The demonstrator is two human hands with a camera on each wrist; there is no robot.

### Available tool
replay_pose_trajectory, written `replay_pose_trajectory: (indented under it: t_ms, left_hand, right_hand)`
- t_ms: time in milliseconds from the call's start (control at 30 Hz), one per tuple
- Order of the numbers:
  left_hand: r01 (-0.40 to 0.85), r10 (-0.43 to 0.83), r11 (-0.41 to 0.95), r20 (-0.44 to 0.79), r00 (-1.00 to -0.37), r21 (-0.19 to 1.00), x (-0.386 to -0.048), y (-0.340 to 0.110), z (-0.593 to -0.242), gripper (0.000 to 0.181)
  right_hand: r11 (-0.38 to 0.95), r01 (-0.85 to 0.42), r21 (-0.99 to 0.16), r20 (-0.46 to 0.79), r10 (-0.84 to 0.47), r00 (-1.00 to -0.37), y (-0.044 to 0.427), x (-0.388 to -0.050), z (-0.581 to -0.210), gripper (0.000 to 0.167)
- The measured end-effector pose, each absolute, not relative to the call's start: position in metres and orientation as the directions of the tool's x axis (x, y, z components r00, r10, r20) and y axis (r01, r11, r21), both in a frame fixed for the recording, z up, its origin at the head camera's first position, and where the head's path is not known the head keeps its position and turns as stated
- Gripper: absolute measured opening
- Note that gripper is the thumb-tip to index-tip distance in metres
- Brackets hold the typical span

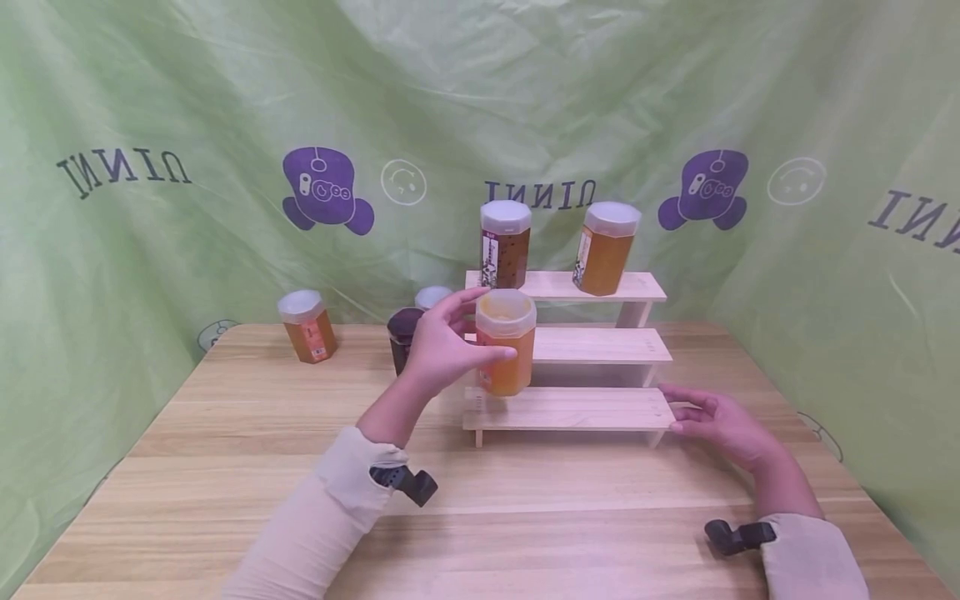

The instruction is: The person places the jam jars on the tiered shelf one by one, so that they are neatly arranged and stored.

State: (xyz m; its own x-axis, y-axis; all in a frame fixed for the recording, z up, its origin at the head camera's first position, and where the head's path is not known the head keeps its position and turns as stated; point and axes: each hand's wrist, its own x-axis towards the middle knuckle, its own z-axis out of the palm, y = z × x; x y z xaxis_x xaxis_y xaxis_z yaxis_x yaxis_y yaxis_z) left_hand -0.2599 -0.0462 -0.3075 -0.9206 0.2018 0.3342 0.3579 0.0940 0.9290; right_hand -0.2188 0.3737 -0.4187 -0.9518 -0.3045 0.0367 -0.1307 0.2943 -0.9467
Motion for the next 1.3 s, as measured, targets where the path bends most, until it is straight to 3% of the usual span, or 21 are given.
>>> replay_pose_trajectory:
  t_ms: [1300]
  left_hand:
    - [0.378, 0.221, 0.137, 0.344, -0.913, 0.915, -0.279, 0.051, -0.299, 0.075]
  right_hand:
    - [0.3, -0.129, -0.945, 0.031, -0.311, -0.95, 0.374, -0.219, -0.42, 0.065]
